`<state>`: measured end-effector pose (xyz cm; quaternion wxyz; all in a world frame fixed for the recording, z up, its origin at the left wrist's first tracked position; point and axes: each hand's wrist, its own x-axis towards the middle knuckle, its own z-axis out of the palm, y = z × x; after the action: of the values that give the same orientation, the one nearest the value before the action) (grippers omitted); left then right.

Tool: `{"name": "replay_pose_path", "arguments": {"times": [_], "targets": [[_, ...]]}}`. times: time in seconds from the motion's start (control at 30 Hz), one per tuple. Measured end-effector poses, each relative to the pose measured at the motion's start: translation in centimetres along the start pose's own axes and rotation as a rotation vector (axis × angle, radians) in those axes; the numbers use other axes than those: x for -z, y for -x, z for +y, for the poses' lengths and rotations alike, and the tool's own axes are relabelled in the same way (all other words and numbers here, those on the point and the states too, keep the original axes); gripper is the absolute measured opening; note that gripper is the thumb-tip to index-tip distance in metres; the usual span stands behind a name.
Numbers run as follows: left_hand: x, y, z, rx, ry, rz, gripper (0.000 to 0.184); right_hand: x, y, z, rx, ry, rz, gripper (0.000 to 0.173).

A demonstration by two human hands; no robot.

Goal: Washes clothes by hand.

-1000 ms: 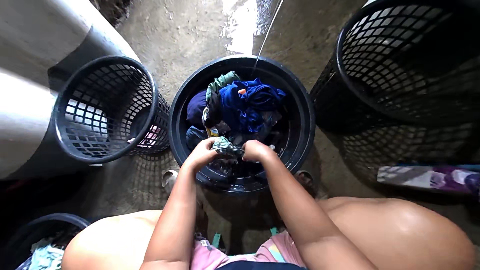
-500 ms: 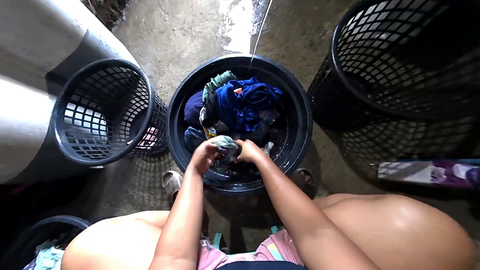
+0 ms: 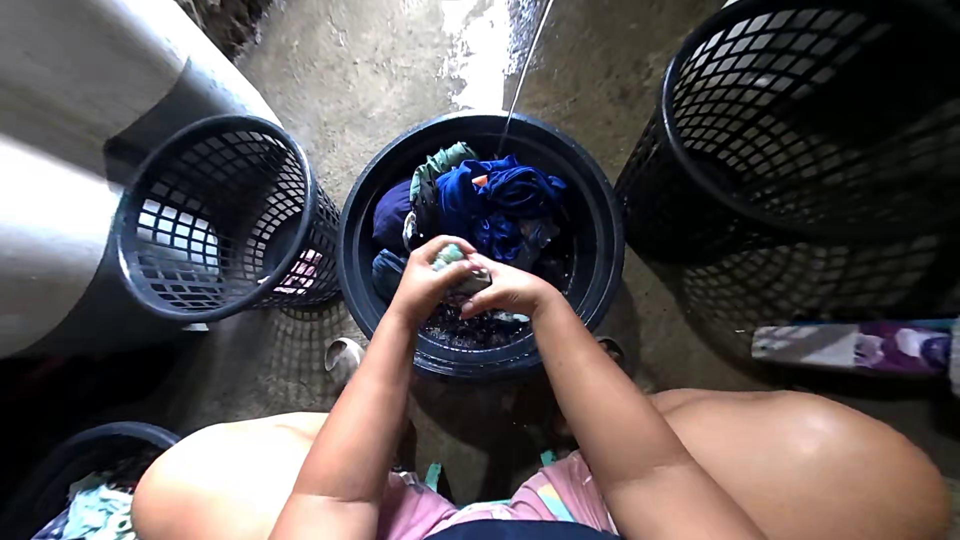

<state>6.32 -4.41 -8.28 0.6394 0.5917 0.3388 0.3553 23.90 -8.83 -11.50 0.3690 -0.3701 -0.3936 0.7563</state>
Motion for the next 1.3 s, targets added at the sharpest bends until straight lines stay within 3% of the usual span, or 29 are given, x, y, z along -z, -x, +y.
{"name": "replay_pose_path", "arguments": {"times": [0.07,0.1,0.23,0.3,0.4,0.83,1.0,1.07,1.2,1.3], "targets": [[-1.1,-0.8,1.8,-0.061,-0.155,-0.237,0.026,-0.8,-0.3,1.1,0.083,-0.05,-0.028,0.049],[-1.3,-1.2,2.2,-0.044,-0.142,-0.281,0.027,-1.1,-0.5,1.3,0.108,-0.081,-0.059,0.04],[-1.2,-2.3,2.9,0.107,-0.094,-0.161,0.028,-2.9,-1.2,0.5,0.008,-0.077,0.112,0.044],[-0.9,-2.6,2.5,0.138,-0.089,-0.098,0.03,-3.9,-1.8,0.0,-0.018,0.019,0.194,0.032],[-0.9,-2.8,1.6,0.136,-0.092,-0.015,0.036,-4.5,-2.9,1.4,0.106,0.16,0.241,0.015],[-1.8,-1.8,1.2,0.157,-0.026,0.251,0.044,-6.6,-3.0,1.4,0.134,0.619,0.443,0.017],[-1.6,-1.1,0.9,0.179,0.052,0.336,0.048,-7.1,-3.1,0.9,-0.122,0.806,0.446,0.03],[-1.2,-0.5,0.7,0.215,0.116,0.42,0.049,-7.6,-3.0,0.5,-0.143,0.913,0.449,0.034],[1.1,0.7,2.0,0.164,0.022,0.576,0.057,-6.2,-3.9,0.6,-0.116,1.01,0.304,0.078],[5.9,1.6,6.3,-0.049,-0.254,0.689,0.053,-2.6,-2.9,0.7,-0.375,1.069,0.246,0.059]]}}
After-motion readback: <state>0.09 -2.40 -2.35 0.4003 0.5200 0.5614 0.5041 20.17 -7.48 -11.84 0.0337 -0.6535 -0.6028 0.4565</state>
